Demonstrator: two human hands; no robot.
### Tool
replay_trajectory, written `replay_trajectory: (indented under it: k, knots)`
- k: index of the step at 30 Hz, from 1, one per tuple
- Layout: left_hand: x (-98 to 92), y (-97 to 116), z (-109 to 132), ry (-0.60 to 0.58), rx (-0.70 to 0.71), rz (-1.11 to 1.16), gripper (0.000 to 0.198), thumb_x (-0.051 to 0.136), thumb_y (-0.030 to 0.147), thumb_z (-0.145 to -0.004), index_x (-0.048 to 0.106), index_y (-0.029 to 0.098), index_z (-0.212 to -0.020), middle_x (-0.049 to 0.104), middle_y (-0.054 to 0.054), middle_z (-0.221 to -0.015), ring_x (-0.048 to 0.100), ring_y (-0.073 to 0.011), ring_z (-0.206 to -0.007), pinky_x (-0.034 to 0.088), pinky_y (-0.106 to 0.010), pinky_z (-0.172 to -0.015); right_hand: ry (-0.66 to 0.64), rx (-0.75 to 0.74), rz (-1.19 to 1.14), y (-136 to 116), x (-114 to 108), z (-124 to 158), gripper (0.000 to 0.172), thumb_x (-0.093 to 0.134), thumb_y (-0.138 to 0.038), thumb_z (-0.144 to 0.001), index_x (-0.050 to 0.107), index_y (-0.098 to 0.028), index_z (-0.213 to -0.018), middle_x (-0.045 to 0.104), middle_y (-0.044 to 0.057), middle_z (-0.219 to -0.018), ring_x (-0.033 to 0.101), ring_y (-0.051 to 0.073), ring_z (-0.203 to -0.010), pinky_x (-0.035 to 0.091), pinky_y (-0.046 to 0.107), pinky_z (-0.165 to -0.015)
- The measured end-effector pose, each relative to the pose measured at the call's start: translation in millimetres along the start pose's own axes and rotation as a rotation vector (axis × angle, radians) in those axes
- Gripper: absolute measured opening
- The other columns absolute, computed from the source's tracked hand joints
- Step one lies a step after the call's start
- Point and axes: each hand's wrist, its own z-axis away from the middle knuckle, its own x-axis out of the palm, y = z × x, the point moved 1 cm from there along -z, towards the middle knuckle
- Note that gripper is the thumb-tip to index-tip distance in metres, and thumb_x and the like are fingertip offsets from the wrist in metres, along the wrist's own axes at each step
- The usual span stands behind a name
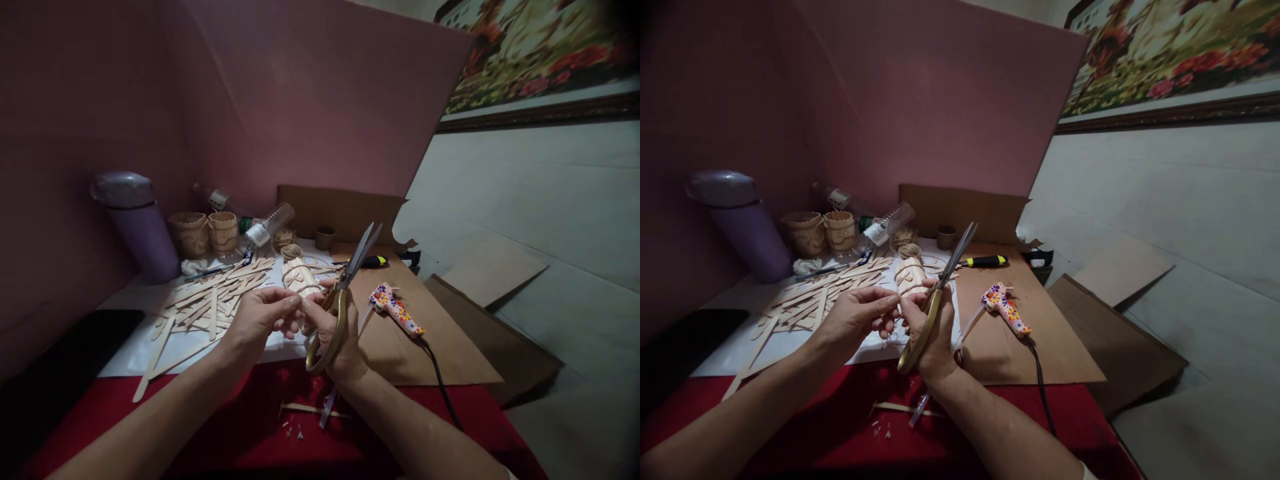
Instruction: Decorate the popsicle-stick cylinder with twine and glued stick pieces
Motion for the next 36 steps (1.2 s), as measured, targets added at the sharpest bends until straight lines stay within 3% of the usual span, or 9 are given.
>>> replay_trajectory:
  k: [8, 13, 17, 21, 25, 30, 36]
  knots:
    - [5.3, -2.0, 2.4, 0.059, -0.045, 0.120, 0.034, 0.090, 0.030, -0.051, 0.069, 0.008, -0.067, 0.066, -0.006, -0.057, 0.058, -0.0112, -0.043, 0.045, -0.020, -0.040, 0.018, -0.004, -0.038, -0.8, 2.2, 2.0, 0.043, 0.074, -0.025, -0.070, 0.043, -0.023, -0.100, 0.062, -0.010, -0.062, 0.061, 0.011, -0.053, 0.048, 0.024, -0.052]
    - [5.4, -1.1, 1.9, 0.057, -0.023, 0.089, 0.029, 0.086, 0.029, -0.056, 0.067, 0.009, -0.064, 0.065, -0.004, -0.055, 0.056, -0.0104, -0.041, 0.043, -0.019, -0.038, -0.033, -0.007, -0.031, 0.0, 3.1, 1.3, 0.044, 0.074, -0.027, -0.072, 0.041, -0.023, -0.101, 0.061, -0.010, -0.062, 0.060, 0.011, -0.050, 0.048, 0.023, -0.050]
    - [-0.2, 8.9, 0.4, 0.093, 0.016, 0.060, 0.027, 0.084, 0.028, -0.058, 0.065, 0.010, -0.061, 0.062, -0.002, -0.054, 0.050, -0.0076, -0.037, 0.037, -0.018, -0.034, -0.041, 0.033, 0.053, -3.8, 1.7, 1.9, 0.048, 0.077, -0.044, -0.073, 0.047, -0.020, -0.100, 0.061, -0.006, -0.063, 0.058, 0.009, -0.050, 0.046, 0.020, -0.047]
    - [-11.0, 25.6, -1.7, 0.178, 0.056, 0.063, 0.025, 0.083, 0.025, -0.057, 0.063, 0.010, -0.061, 0.059, 0.000, -0.051, 0.046, -0.0058, -0.036, 0.031, -0.016, -0.032, -0.215, 0.207, 0.090, -10.0, 2.0, 4.5, 0.076, 0.064, -0.080, -0.065, 0.050, -0.017, -0.104, 0.063, -0.001, -0.064, 0.057, 0.011, -0.046, 0.043, 0.019, -0.038]
    - [-20.5, 36.3, -3.1, 0.237, 0.058, 0.088, 0.026, 0.084, 0.022, -0.054, 0.063, 0.011, -0.063, 0.058, 0.001, -0.051, 0.046, -0.0051, -0.037, 0.030, -0.015, -0.033, -0.380, 0.342, 0.171, -9.0, 3.4, 8.4, 0.096, 0.063, -0.088, -0.051, 0.050, -0.014, -0.111, 0.061, -0.002, -0.061, 0.055, 0.010, -0.045, 0.041, 0.017, -0.036]
    - [-25.3, 39.6, -3.8, 0.245, 0.074, 0.081, 0.027, 0.084, 0.024, -0.055, 0.064, 0.011, -0.066, 0.059, 0.000, -0.051, 0.046, -0.0056, -0.036, 0.028, -0.016, -0.033, -0.503, 0.347, 0.285, -1.5, 1.8, 13.5, 0.096, 0.059, -0.088, -0.056, 0.056, -0.012, -0.114, 0.058, -0.002, -0.062, 0.049, 0.007, -0.042, 0.040, 0.016, -0.037]
    - [-26.9, 41.4, -3.8, 0.255, 0.105, 0.053, 0.024, 0.082, 0.023, -0.058, 0.062, 0.011, -0.064, 0.058, 0.000, -0.050, 0.046, -0.0060, -0.036, 0.028, -0.016, -0.033, -0.519, 0.285, 0.315, -0.1, -1.0, 14.5, 0.089, 0.057, -0.086, -0.063, 0.061, -0.011, -0.111, 0.056, -0.002, -0.060, 0.043, 0.007, -0.042, 0.035, 0.016, -0.035]
